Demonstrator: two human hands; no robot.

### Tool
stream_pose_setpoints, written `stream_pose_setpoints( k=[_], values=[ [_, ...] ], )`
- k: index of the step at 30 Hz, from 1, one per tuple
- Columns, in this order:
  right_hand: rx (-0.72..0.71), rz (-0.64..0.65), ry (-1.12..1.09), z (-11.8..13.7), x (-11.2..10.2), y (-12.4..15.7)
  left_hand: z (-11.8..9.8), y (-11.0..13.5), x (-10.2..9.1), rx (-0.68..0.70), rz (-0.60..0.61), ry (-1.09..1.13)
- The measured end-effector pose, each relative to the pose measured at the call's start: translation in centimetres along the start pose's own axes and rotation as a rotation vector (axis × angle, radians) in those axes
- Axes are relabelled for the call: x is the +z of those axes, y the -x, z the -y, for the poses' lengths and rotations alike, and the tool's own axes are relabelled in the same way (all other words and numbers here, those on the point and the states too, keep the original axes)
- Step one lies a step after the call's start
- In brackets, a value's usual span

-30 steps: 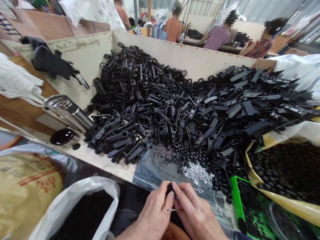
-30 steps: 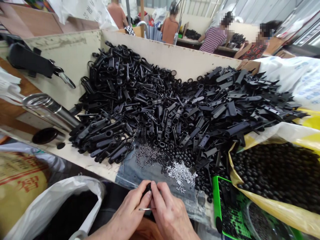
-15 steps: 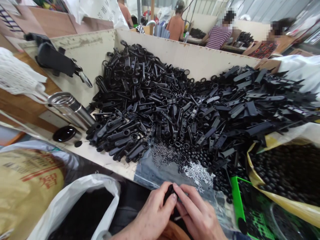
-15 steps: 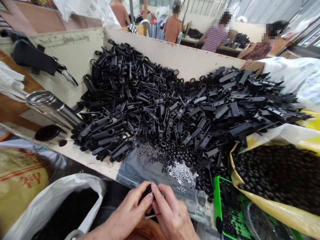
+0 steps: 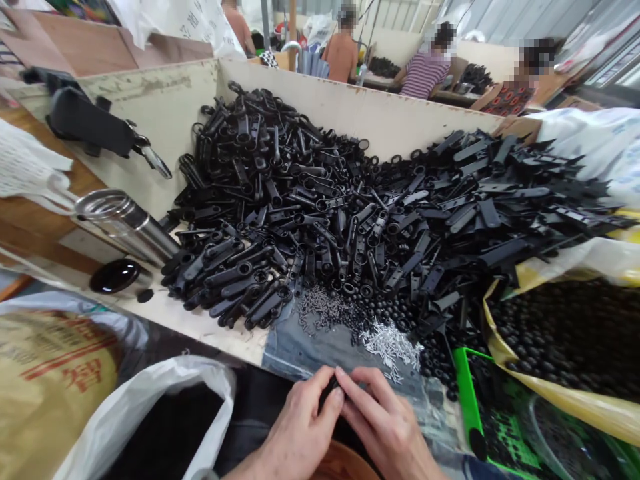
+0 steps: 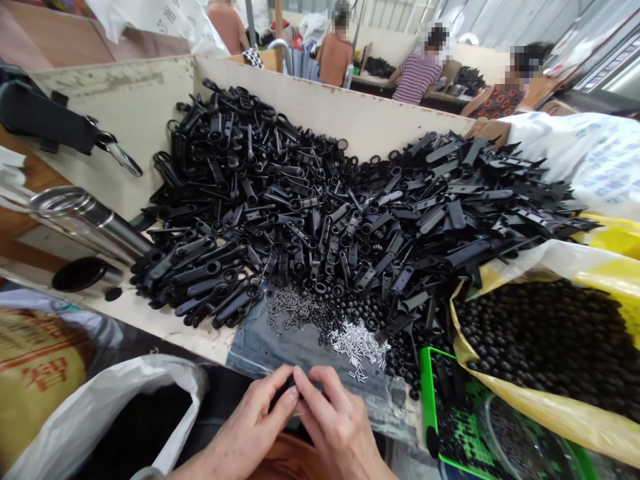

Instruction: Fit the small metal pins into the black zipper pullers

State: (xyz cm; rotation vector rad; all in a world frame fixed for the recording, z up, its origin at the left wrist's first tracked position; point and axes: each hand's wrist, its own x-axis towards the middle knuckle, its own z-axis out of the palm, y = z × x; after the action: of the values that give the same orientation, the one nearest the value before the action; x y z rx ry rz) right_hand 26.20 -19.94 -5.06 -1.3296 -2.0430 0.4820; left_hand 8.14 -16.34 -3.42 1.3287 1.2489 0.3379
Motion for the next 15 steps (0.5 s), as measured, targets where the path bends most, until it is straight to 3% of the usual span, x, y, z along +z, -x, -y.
stream_pose_setpoints(
  k=[3,5,7,10,12,15],
  values=[
    [0.226,-0.024,-0.259,0.0,-1.0,-0.7,-0.6,-0.5,-1.6,0.058,-0.007,0.019],
    [0.429,-0.105,-0.477,0.0,-1.2,-1.3,-0.8,-0.8,-2.5,0.156,-0.107,-0.092],
    [0.605,-0.153,-0.694,0.1,-0.6,-2.1,-0.7,-1.1,-2.8,0.269,-0.171,-0.245],
    [0.745,-0.146,-0.92,0.2,1.4,-3.3,0.0,-1.4,-2.4,0.343,-0.168,-0.421],
    [0.808,-0.153,-0.993,0.1,2.5,-3.9,0.5,-1.5,-2.1,0.331,-0.173,-0.384],
    [0.885,-0.146,-1.024,-0.2,3.2,-4.3,0.5,-1.9,-2.1,0.207,-0.097,-0.067]
  ],
)
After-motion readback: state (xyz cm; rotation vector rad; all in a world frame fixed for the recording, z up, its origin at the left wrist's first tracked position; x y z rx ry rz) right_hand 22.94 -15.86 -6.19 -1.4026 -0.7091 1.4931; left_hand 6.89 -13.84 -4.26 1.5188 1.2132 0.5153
